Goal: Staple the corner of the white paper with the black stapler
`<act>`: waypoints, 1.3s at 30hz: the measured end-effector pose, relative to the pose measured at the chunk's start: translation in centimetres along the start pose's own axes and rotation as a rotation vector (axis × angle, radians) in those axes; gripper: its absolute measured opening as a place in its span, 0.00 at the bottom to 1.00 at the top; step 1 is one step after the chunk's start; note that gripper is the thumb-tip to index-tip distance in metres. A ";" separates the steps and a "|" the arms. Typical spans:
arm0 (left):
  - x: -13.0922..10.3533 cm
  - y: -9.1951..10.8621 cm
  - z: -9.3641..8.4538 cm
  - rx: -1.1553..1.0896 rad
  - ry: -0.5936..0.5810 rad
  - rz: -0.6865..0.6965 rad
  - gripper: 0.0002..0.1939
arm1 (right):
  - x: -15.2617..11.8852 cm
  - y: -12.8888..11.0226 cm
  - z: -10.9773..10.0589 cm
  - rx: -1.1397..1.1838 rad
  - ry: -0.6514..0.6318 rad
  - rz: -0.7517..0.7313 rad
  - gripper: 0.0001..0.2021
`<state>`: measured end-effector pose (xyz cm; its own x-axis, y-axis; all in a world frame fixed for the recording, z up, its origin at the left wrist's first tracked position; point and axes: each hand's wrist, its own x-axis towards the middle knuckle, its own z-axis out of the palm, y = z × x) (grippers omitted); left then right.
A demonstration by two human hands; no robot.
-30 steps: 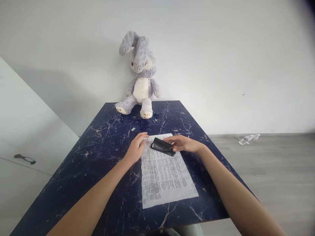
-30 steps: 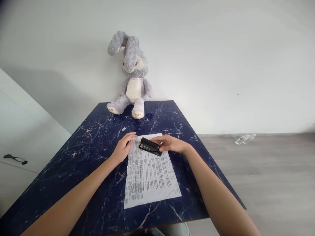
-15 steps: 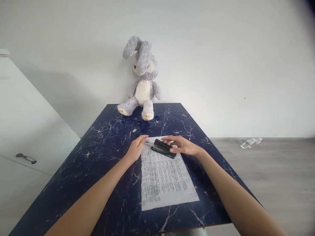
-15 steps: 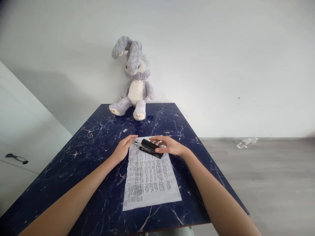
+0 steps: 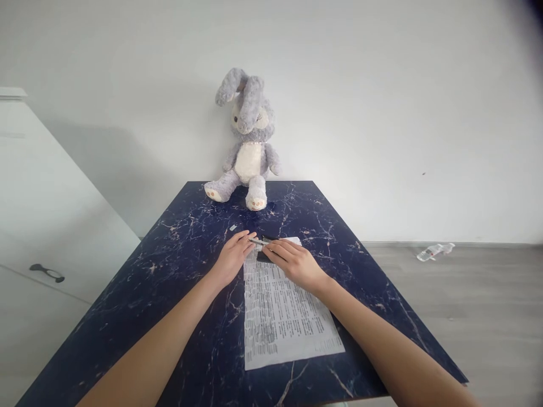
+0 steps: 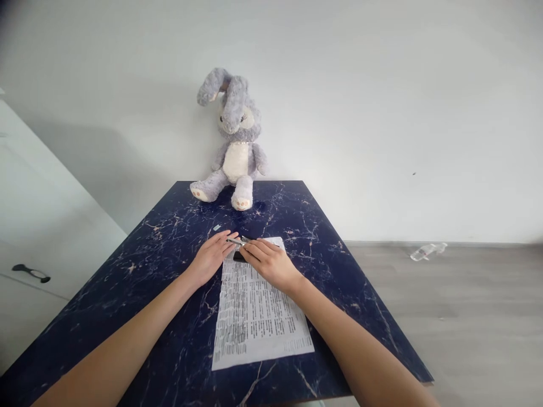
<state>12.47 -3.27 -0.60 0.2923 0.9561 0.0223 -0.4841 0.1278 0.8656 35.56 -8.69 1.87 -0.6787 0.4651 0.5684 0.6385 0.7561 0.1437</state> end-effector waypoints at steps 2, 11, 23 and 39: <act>0.0 0.1 0.0 0.009 -0.037 -0.032 0.16 | 0.1 -0.1 -0.2 -0.023 0.002 -0.014 0.24; 0.1 0.0 -0.4 0.264 -0.175 -0.012 0.20 | 0.4 0.1 -0.5 0.173 0.028 0.188 0.29; -1.7 1.3 1.1 0.538 -0.016 0.402 0.22 | -0.6 1.4 -1.2 0.515 -0.049 0.494 0.26; -3.3 -0.2 1.6 0.919 -0.350 0.607 0.10 | 0.0 -0.2 -1.2 0.461 0.169 0.045 0.17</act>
<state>12.93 -6.92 -0.07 0.4991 0.6506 0.5723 0.1176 -0.7052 0.6992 35.89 -9.42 2.78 -0.5618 0.4495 0.6945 0.4129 0.8798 -0.2354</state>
